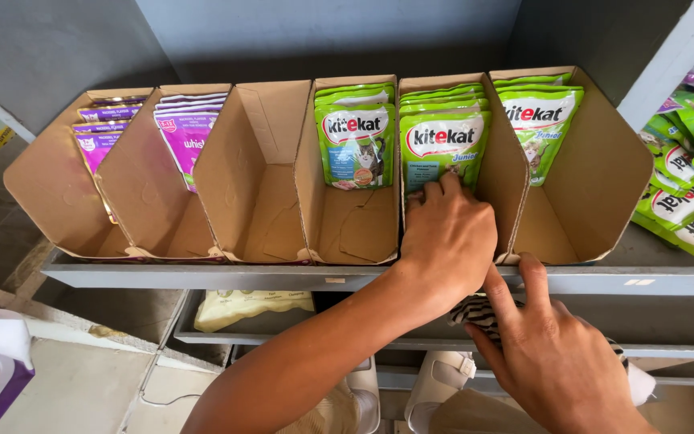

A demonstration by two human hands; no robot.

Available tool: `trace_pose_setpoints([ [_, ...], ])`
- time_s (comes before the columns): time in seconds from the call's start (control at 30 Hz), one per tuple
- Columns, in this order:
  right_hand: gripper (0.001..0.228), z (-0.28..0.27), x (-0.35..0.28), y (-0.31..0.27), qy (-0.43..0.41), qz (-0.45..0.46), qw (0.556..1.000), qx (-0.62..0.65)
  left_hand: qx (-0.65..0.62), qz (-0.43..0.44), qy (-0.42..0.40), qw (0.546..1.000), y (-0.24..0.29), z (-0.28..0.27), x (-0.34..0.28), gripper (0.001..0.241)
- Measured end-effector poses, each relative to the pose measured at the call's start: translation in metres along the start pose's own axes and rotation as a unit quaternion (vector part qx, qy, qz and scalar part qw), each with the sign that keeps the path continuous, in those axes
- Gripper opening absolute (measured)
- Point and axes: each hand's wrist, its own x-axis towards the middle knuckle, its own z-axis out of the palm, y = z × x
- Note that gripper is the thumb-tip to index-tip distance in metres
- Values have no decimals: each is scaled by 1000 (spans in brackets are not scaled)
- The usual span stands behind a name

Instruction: Wiping down cat food pouches with a cloth and organizing them into cardboard dividers on a store shelf.

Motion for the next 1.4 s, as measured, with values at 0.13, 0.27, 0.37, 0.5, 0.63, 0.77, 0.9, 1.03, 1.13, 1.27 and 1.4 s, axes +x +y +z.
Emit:
trace_pose_setpoints([
  [0.13, 70, 1, -1, -1, 3, 0, 1000, 7, 15, -2, 36, 999, -1, 7, -3, 23],
  [0.27, 69, 2, -2, -1, 17, 0, 1000, -1, 13, -9, 79, 997, 0, 6, -4, 21],
  [0.37, 69, 1, -3, 0, 32, -3, 999, -1, 7, -17, 114, 993, 2, 8, -2, 27],
  [0.5, 70, -3, -3, -1, 32, -6, 999, 8, 12, -20, 107, 994, 2, 7, -2, 36],
  [0.63, 70, -2, -3, 0, 27, -4, 1000, 14, 15, -9, 87, 996, 2, 5, -3, 34],
  [0.77, 68, -1, -3, 1, 28, -6, 999, 13, 22, -9, 116, 993, 2, 11, -3, 31],
  [0.9, 71, 0, -2, 0, 33, -8, 999, 5, 27, -4, 112, 993, 2, 10, -4, 29],
  [1.03, 67, 4, -1, -5, 37, -1, 999, 12, 27, -6, 148, 989, 1, 7, -8, 28],
  [1.13, 61, 14, -4, -3, 97, 24, 995, -15, -28, 20, 52, 998, 14, -16, -12, 29],
  [1.27, 52, 8, -3, 0, 114, 3, 993, 24, -29, 49, 190, 980, 33, -64, -31, 20],
  [1.4, 50, 5, -8, 5, 115, -23, 987, 107, -64, 114, 258, 957, 66, -83, -41, 30],
])
